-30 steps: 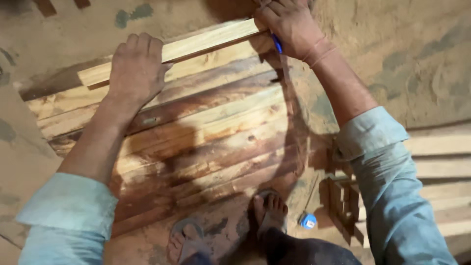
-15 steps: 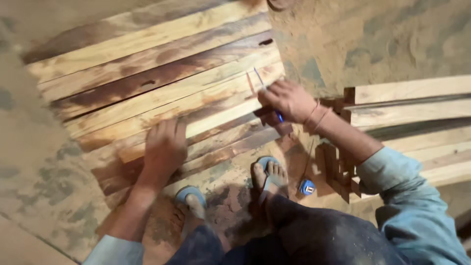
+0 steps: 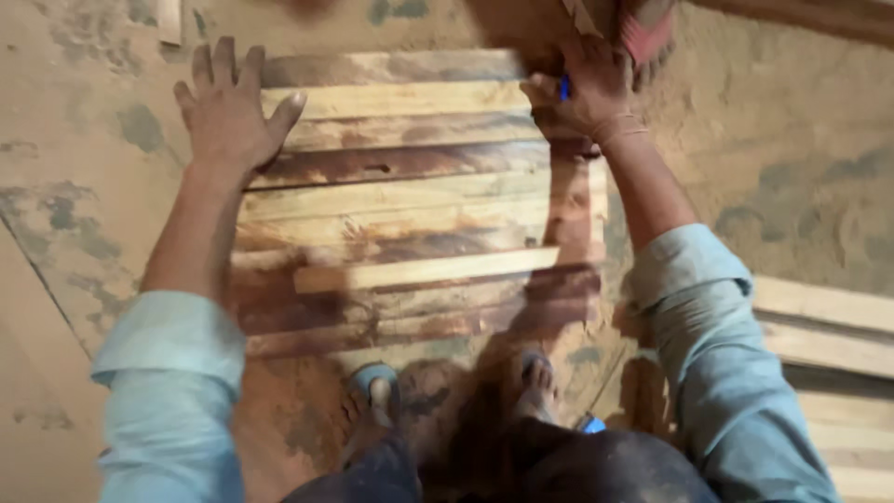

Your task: The person uses a pen and a small wooden strip as a guide to mark lines on a stack of wooden planks. They repeatedly position the strip along the planks and draw straight lines, then reposition the strip to mark additional lines across the stack.

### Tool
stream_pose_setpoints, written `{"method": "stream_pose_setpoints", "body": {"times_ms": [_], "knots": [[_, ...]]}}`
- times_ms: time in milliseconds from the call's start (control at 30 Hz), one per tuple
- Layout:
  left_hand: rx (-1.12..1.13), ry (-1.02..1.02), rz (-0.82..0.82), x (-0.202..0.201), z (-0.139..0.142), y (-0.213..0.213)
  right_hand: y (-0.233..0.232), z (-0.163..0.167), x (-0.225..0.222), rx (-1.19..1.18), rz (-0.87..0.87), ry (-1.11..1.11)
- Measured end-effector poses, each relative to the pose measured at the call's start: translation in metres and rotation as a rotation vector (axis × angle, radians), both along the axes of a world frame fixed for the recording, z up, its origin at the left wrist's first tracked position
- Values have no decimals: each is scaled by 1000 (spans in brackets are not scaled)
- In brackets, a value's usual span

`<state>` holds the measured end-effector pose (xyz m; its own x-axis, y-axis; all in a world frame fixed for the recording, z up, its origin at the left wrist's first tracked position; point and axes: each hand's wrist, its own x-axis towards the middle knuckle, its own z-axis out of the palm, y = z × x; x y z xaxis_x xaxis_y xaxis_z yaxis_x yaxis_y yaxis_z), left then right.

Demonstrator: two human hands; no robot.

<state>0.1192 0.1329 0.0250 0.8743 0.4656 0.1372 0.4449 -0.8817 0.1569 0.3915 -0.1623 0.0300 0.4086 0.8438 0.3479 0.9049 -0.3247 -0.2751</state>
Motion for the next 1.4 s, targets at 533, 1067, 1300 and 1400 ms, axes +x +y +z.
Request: {"method": "stream_pose_setpoints", "body": {"times_ms": [533, 1067, 1300, 1400], "knots": [[-61, -22, 117, -11, -56, 2, -3, -37, -23, -43, -220, 86], [-105, -315, 521, -19, -97, -3, -42, -77, -19, 307, -577, 178], [-13, -351, 235, -37, -90, -18, -82, -77, -25, 175, -407, -23], [-481, 149, 47, -61, -70, -72, -135, -74, -56, -52, -206, 97]]}}
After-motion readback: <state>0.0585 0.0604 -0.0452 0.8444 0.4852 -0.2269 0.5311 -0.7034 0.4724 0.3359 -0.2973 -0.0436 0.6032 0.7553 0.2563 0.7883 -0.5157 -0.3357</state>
